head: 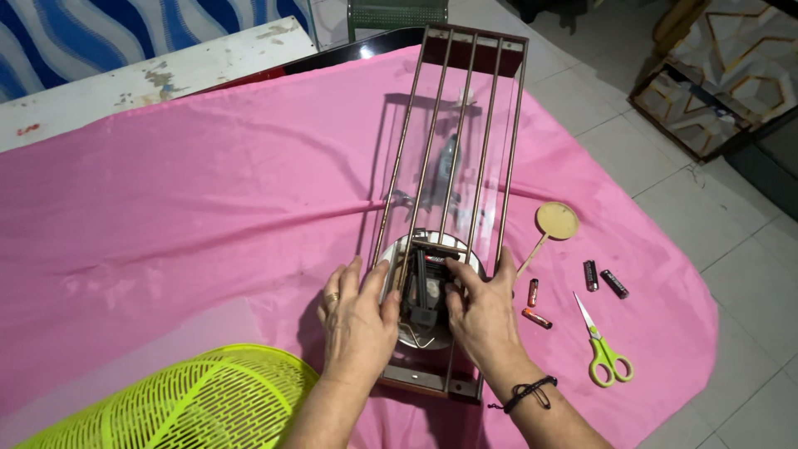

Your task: The person inserts multiple AA batteries into a battery holder inside a metal-framed device on a pink-covered table. They use scissors to trim a wire and repeatedly adjust the batteries to fit them into the holder.

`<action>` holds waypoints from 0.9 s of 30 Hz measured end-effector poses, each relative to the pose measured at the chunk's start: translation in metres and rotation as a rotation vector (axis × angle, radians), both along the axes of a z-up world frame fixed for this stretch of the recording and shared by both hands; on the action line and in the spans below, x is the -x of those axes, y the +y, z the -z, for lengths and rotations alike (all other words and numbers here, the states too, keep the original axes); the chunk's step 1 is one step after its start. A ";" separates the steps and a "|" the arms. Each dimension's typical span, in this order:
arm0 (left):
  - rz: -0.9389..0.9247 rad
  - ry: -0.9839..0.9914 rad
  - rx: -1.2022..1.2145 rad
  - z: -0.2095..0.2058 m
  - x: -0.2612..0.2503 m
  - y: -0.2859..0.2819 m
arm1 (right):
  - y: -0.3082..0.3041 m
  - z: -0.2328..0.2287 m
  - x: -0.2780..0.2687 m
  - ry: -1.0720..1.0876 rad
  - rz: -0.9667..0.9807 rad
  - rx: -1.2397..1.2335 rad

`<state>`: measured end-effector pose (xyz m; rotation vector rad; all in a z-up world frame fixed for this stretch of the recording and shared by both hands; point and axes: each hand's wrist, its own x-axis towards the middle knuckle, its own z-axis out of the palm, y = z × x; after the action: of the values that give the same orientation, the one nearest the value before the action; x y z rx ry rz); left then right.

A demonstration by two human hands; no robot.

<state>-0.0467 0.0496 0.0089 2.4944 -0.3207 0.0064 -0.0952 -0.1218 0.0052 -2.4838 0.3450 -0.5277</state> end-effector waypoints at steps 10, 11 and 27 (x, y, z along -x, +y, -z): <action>0.146 -0.281 0.028 0.005 0.001 -0.011 | 0.003 -0.018 -0.002 0.210 0.059 -0.013; 0.152 -0.296 0.023 0.004 0.001 -0.013 | 0.002 -0.018 -0.002 0.189 0.044 -0.012; -0.102 0.034 0.050 -0.010 -0.001 -0.059 | 0.000 0.002 0.003 0.107 -0.003 -0.061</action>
<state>-0.0454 -0.0089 0.0186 2.4553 -0.1772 0.0128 -0.0981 -0.1221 0.0031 -2.4583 0.3934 -0.3787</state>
